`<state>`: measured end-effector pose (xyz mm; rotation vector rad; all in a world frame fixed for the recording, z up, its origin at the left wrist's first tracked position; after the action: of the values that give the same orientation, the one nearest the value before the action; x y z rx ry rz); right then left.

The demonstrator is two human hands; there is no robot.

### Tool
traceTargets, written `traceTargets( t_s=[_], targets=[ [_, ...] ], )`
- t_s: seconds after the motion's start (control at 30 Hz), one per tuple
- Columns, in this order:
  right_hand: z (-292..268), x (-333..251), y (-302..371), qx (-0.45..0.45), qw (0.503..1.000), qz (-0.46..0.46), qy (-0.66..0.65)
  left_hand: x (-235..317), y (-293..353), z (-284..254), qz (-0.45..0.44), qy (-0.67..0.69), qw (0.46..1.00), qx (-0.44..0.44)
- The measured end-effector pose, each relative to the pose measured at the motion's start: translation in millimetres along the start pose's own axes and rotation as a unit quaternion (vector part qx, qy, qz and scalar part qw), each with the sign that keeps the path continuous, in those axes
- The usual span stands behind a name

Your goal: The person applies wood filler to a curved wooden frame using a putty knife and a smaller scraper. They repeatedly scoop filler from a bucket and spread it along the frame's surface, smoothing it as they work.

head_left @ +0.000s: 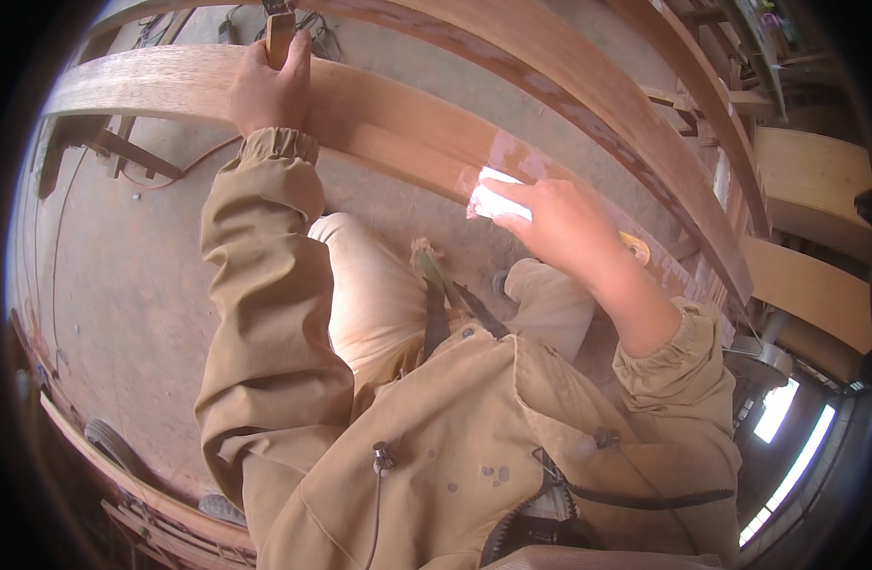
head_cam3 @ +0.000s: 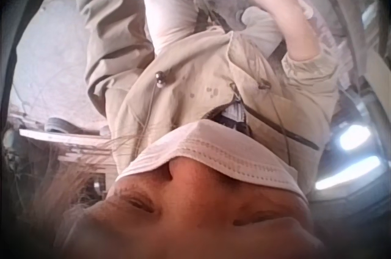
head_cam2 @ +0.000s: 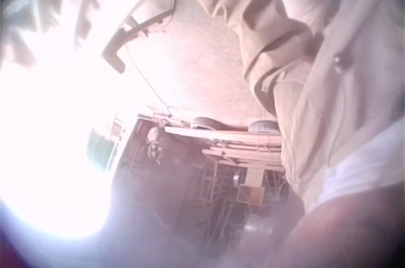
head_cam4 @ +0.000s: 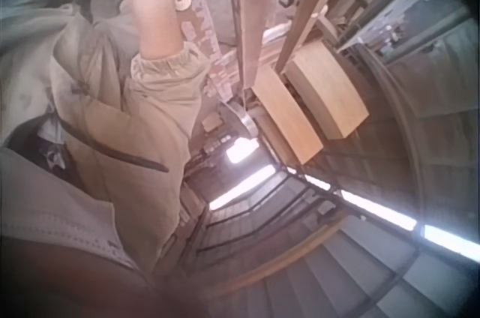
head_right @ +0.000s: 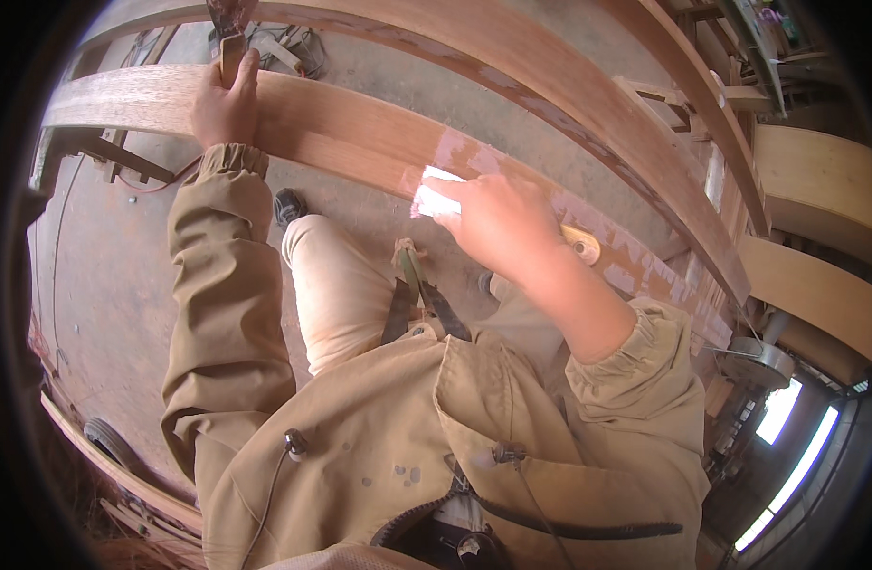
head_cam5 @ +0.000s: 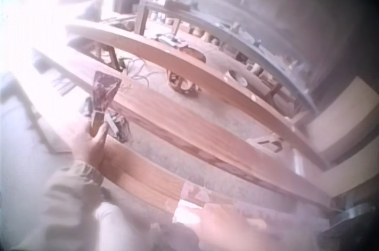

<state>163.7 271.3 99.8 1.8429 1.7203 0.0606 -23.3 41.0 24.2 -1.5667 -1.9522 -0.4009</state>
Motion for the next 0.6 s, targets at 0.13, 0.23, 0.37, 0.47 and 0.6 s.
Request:
traceTargets(
  t_s=[0.13, 0.23, 0.37, 0.47, 0.6],
  targets=[
    [1.1, -4.4, 6.1, 0.054, 0.997, -0.028, 0.044, -4.1, 0.1, 3.2, -0.001, 0.0, 1.0, 0.01],
    [12.5, -3.1, 6.2, 0.074, 0.997, -0.02, 0.013, -2.0, 1.0, 0.3, 0.004, -0.001, 1.0, 0.013],
    [10.6, 10.4, 15.7, 0.042, 0.999, 0.031, -0.001, 1.4, 3.2, 2.2, -0.007, -0.006, 1.0, -0.006],
    [-0.2, 7.3, 7.1, 0.063, 0.997, -0.021, -0.045, 1.8, 2.2, 2.7, -0.004, -0.016, 1.0, 0.002],
    [-6.6, -11.1, -17.3, 0.043, 0.999, -0.002, -0.026, 1.2, 3.1, -3.0, -0.002, -0.025, 1.0, 0.005]
  ],
)
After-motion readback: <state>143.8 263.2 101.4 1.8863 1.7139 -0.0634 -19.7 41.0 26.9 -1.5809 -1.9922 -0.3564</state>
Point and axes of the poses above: each hand's wrist, its own y-axis away from the middle knuckle, its own z-axis out of the palm, x = y × z, the point moved 4 cm from there along -y, towards the middle knuckle, and after that the axes turned 8 degrees about -y, right-handed, at the moved point
